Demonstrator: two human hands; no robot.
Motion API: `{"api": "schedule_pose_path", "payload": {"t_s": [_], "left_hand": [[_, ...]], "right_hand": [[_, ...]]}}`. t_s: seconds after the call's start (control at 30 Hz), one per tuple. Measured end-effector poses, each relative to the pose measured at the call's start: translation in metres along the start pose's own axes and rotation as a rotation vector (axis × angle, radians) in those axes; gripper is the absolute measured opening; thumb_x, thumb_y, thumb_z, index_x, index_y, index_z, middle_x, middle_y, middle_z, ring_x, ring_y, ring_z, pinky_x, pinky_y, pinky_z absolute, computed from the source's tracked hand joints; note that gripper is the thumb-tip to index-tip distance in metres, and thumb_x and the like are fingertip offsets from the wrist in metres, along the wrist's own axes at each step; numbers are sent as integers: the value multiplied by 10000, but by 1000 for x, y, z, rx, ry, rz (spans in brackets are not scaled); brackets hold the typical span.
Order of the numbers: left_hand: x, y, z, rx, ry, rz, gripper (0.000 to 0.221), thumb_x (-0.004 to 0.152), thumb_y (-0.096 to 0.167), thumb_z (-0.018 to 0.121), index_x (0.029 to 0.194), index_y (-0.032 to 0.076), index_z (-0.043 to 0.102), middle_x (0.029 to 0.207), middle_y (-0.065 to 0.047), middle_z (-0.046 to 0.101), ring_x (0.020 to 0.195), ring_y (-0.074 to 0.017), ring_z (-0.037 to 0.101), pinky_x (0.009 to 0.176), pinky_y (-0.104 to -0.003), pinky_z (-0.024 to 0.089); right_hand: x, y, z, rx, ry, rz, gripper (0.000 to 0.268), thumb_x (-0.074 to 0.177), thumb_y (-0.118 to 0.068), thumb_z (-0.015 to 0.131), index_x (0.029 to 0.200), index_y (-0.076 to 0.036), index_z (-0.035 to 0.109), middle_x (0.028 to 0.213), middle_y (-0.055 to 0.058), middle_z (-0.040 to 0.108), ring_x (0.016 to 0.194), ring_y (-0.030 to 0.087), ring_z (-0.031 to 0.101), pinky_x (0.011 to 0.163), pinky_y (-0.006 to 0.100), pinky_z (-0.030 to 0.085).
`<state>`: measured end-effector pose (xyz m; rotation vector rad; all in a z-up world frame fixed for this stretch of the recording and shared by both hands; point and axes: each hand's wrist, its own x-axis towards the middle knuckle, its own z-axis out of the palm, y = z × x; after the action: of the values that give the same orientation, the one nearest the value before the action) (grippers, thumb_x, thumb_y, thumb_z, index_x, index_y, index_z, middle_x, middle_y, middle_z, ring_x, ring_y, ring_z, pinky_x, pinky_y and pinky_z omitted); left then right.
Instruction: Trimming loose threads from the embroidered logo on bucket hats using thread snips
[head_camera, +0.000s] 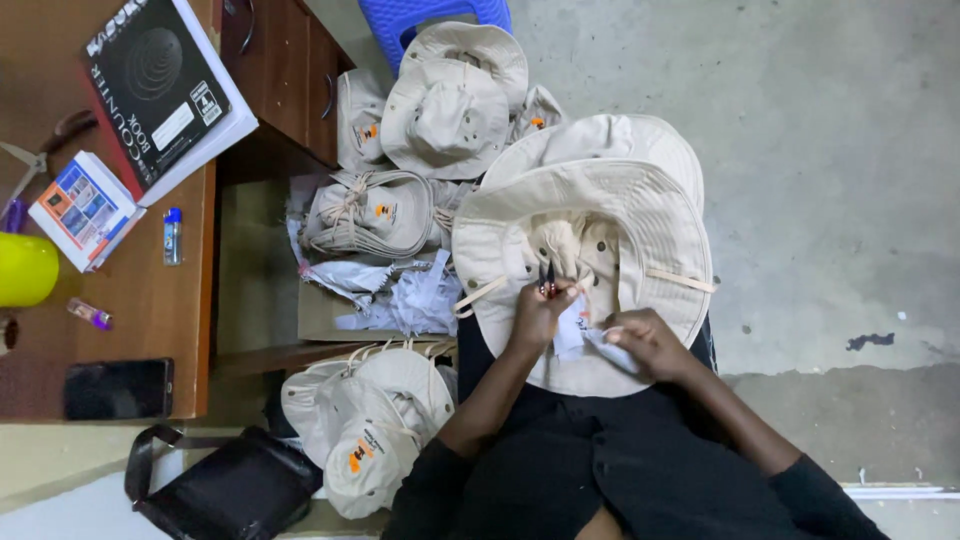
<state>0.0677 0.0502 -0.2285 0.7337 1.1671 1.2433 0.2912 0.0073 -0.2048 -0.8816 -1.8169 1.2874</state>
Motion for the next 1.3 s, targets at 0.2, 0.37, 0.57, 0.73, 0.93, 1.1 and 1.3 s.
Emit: {"api": "schedule_pose_path", "payload": {"t_s": [0.2,0.37,0.57,0.73,0.93,1.1,1.3], "left_hand": [[2,11,-8,327,13,18,62,922,110,806,970,74,820,709,-45,666,657,-121,577,626,-278,470],[-3,27,-8,187,-168,-39,292,841,39,872,1122,17,795,939,-74,762,891,-124,629,824,-287,562],[-5,27,-53,207,308,206,299,987,97,753,1285,72,748,997,-23,652,904,-108,576,862,-275,548],[-40,93,-35,286,46,173,276,1049,340,678,1145,111,798,972,-44,681,880,-115,563,826,-285,502],[-31,67,-44,357,28,181,245,844,182,877,1024,88,738,854,-58,661,817,-147,609,791,-310,547],[33,62,-190,168,694,284,190,893,77,809,1025,61,675,979,-19,610,907,-171,517,897,-356,491],[88,0,-374,671,1189,229,112,1041,238,734,1112,155,708,1041,-51,762,987,-276,736,899,-419,542]], "right_hand": [[-13,-34,-37,757,14,-39,376,996,-352,696,729,-87,700,572,-4,595,497,95,558,470,254,432],[27,-21,-49,522,350,157,171,1016,-113,649,880,-19,693,666,47,687,583,100,640,510,228,461],[84,-48,-15,270,451,329,138,1075,-98,601,1127,-53,720,761,16,647,668,96,547,582,211,419],[89,-78,35,-4,453,304,156,1099,-165,588,1169,-101,712,944,122,713,859,307,634,726,413,495],[82,-65,52,-381,285,32,155,1094,-194,538,1139,-110,660,983,179,708,978,447,708,872,541,540],[86,-90,20,-382,-17,116,439,1113,-402,456,1323,-54,622,1149,249,702,1113,498,679,976,604,519],[54,-57,34,-798,-328,-227,803,821,-670,762,1365,-90,642,1389,209,622,1393,468,501,1145,531,446]]}}
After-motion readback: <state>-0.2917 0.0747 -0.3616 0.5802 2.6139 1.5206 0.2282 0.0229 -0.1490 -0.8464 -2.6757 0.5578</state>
